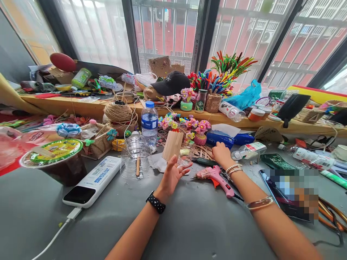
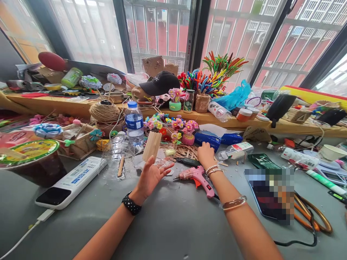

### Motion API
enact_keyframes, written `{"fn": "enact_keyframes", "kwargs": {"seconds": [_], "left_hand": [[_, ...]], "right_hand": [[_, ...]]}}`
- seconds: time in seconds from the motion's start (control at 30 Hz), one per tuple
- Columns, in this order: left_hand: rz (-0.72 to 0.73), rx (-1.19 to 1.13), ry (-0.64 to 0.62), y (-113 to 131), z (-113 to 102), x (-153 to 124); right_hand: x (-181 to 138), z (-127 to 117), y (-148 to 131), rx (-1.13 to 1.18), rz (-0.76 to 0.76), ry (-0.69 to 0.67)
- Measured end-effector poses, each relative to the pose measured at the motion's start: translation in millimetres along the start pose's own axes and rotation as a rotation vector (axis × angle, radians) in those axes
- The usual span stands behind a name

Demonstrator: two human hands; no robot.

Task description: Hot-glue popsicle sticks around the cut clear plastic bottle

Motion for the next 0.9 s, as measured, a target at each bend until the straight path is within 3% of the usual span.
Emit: {"fn": "enact_keyframes", "kwargs": {"seconds": [0.33, 0.63, 0.9], "left_hand": [[0.002, -0.015, 0.019, 1, 0, 0], [-0.02, -0.004, 0.0, -1, -1, 0], [-0.021, 0.002, -0.014, -1, -1, 1]], "right_hand": [[12, 5, 1, -0.066, -0.004, -0.012], [17, 4, -15, -0.044, -0.025, 0.043], [23, 6, 4, 0.12, 0.063, 0.064]]}}
Point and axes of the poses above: each hand's wrist, its own x-axis towards the middle knuckle, its own z-axis out of the palm, y = z × x, the point moved 4 cm from there along x, towards the middle knuckle, and after that the axes turned 14 degrees about -x, right-handed, at the moved point
